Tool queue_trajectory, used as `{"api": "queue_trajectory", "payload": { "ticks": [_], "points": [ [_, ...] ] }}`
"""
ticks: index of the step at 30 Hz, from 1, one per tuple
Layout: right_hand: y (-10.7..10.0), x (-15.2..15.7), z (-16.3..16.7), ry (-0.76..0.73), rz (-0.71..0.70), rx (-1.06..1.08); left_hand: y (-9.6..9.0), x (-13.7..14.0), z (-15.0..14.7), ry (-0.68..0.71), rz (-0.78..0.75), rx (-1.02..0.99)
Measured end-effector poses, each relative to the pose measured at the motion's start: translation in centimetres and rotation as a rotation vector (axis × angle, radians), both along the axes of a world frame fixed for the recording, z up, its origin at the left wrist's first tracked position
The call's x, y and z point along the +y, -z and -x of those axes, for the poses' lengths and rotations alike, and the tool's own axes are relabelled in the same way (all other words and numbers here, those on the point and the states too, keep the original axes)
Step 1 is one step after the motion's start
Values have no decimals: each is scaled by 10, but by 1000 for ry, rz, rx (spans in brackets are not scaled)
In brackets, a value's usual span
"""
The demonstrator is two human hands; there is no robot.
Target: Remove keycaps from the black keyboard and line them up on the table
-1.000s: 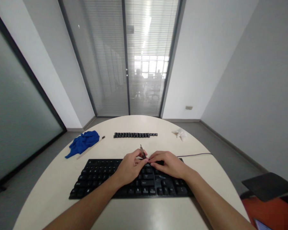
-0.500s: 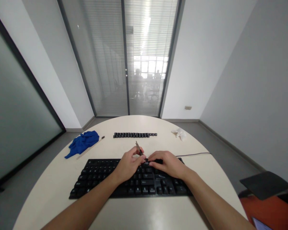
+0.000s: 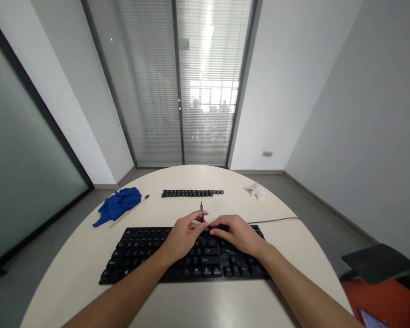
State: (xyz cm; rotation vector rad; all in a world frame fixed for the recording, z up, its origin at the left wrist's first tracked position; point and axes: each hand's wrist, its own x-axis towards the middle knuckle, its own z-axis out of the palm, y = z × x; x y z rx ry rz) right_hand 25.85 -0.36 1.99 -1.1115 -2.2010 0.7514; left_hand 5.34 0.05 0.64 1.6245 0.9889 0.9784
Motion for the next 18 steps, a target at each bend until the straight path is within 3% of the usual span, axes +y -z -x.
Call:
{"api": "queue_trajectory", "payload": {
  "ticks": [7, 13, 18],
  "points": [
    [1, 1, 0, 61, -13, 34, 6, 3, 0, -97, -10, -31],
    [8, 11, -14, 258, -105, 69, 10, 8, -2, -137, 62, -75],
    [17, 20, -23, 428, -62, -35, 10, 7, -3, -126, 40, -65]
  ]
}}
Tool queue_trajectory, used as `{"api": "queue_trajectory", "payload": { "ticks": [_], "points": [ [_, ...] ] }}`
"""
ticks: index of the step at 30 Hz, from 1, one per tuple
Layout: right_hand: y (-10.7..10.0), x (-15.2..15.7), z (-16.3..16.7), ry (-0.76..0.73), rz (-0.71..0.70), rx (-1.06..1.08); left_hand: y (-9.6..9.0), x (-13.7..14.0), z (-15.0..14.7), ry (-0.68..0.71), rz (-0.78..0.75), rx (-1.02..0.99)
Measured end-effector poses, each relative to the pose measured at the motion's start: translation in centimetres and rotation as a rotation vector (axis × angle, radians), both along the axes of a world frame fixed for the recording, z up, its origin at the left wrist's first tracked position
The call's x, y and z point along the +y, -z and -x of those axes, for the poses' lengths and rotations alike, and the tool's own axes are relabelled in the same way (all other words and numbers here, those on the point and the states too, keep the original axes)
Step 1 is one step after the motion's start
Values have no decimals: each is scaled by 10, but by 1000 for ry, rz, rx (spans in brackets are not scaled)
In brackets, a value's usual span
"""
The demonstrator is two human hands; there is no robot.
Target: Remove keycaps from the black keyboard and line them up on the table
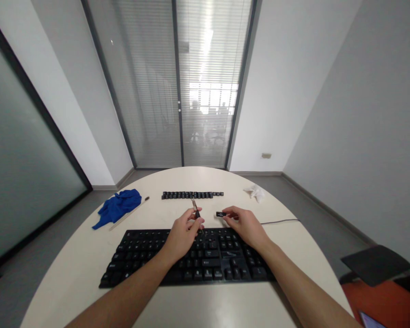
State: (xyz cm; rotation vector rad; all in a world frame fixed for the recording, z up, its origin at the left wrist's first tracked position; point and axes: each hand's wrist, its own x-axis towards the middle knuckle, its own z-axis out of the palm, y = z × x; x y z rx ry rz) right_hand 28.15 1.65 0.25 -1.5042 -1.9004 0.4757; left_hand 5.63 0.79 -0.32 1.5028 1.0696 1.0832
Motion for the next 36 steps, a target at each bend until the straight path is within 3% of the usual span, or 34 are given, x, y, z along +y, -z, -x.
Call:
{"api": "queue_trajectory", "payload": {
  "ticks": [7, 19, 25, 36],
  "points": [
    [3, 10, -2, 161, 92, -188, 2, 2, 1, 23, -44, 34],
    [-12, 50, 12, 322, 142, -613, 5, 3, 1, 20, -67, 5],
    [-10, 71, 22, 320, 103, -668, 3, 2, 1, 24, -42, -8],
    [4, 79, 27, 282, 22, -728, 5, 4, 0, 6, -47, 14]
  ]
}}
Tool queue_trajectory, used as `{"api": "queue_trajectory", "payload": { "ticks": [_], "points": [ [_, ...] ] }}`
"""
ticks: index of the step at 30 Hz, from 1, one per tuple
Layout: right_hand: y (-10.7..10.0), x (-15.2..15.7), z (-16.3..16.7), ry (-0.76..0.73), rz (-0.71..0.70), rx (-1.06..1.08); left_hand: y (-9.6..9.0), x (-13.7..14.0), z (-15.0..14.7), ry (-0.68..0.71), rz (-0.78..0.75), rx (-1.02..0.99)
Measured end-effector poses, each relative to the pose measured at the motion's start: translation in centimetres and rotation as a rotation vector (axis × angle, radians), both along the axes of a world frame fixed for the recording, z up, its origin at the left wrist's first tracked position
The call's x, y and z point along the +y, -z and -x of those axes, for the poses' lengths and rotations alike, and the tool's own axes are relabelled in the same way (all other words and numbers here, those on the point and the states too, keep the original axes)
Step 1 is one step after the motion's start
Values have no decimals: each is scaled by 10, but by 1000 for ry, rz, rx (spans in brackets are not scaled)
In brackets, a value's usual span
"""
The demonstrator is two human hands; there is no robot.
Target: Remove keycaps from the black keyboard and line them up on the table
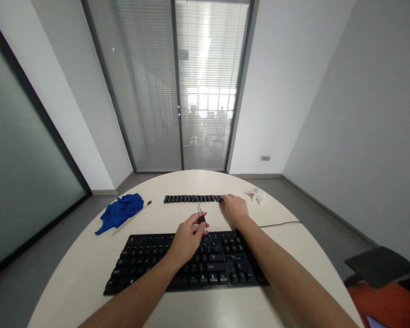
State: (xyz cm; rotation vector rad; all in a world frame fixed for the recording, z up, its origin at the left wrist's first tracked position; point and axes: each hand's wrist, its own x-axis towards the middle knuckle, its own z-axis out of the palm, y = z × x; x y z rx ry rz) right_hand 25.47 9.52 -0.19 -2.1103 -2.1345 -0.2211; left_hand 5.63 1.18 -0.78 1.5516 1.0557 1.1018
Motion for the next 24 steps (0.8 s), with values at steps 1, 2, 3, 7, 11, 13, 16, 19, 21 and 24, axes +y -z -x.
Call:
{"api": "queue_trajectory", "payload": {
  "ticks": [1, 2, 3, 7, 11, 13, 16, 19, 21, 24],
  "points": [
    [0, 0, 0, -3, 0, -3, 0, 0, 0, 0, 0, -1],
    [0, 1, 0, -6, -1, -6, 0, 0, 0, -2, 2, 0],
    [0, 1, 0, -8, -2, -8, -1, 0, 0, -4, 4, 1],
    [0, 1, 0, -9, -6, -14, -2, -1, 0, -10, 2, 12],
    [0, 2, 0, -7, -5, -13, -3, -2, 0, -10, -8, 12],
    [0, 2, 0, -4, -5, -11, -3, -2, 1, -10, -14, 16],
    [-1, 1, 1, 3, -7, -5, -4, -2, 0, -12, -19, 24],
    [-2, -1, 2, 15, -11, 0, -5, -3, 1, -15, -24, 26],
    [-3, -3, 2, 27, -19, 7, -5, -3, 1, -12, -28, 36],
    [-10, -7, -3, 77, -7, 76, -4, -3, 1, 0, -27, 55]
  ]
}}
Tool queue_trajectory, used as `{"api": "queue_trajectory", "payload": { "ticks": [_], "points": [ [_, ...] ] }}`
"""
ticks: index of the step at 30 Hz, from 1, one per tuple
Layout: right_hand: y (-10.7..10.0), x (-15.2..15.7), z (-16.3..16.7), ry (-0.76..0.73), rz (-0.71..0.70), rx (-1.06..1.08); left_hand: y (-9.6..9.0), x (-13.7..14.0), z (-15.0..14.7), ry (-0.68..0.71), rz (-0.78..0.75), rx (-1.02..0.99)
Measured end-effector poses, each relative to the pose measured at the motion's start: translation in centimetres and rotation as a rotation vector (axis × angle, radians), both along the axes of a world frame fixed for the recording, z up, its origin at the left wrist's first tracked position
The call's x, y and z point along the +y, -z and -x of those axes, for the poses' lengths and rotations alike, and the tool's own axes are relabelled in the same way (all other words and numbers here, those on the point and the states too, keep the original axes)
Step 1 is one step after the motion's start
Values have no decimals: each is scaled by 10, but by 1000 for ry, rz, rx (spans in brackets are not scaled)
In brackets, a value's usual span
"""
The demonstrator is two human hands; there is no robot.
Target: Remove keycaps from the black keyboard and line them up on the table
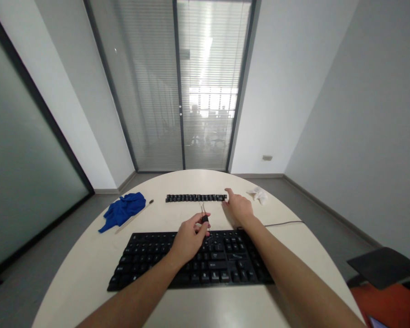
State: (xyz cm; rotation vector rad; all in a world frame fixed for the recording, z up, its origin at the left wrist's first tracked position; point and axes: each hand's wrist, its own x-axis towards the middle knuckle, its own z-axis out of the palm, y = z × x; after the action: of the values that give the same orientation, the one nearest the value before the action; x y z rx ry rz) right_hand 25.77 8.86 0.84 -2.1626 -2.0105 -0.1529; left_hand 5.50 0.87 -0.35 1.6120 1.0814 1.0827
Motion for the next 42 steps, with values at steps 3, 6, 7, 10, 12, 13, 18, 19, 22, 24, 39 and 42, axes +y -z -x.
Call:
{"api": "queue_trajectory", "payload": {
  "ticks": [3, 6, 7, 10, 12, 13, 18, 19, 22, 24, 39, 42],
  "points": [
    [-10, -9, -14, -14, 113, 203, 1, 0, 0, 13, 2, 14],
    [-15, -28, -32, -154, 335, 448, 3, 1, 0, 16, 9, 10],
    [-14, -36, -37, -224, 362, 507, 4, 1, 0, 16, 15, 2],
    [-7, -58, -45, -445, 258, 605, 6, 2, -1, 22, 38, -40],
    [0, -68, -44, -495, 199, 628, 7, 2, -1, 29, 46, -68],
    [3, -71, -41, -499, 184, 625, 6, 2, -1, 33, 41, -72],
    [8, -74, -19, -453, 127, 603, -5, -2, 2, 16, -75, 48],
    [7, -74, -15, -440, 118, 599, -8, -3, 2, 11, -94, 64],
    [5, -77, -4, -421, 105, 580, -12, -4, 0, 17, -120, 52],
    [4, -79, 0, -426, 104, 569, -10, -4, -1, 36, -111, 13],
    [3, -77, 1, -459, 99, 549, -6, -4, -2, 127, -26, 23],
    [3, -76, 1, -461, 100, 556, -12, -9, -3, 149, -117, 175]
  ]
}}
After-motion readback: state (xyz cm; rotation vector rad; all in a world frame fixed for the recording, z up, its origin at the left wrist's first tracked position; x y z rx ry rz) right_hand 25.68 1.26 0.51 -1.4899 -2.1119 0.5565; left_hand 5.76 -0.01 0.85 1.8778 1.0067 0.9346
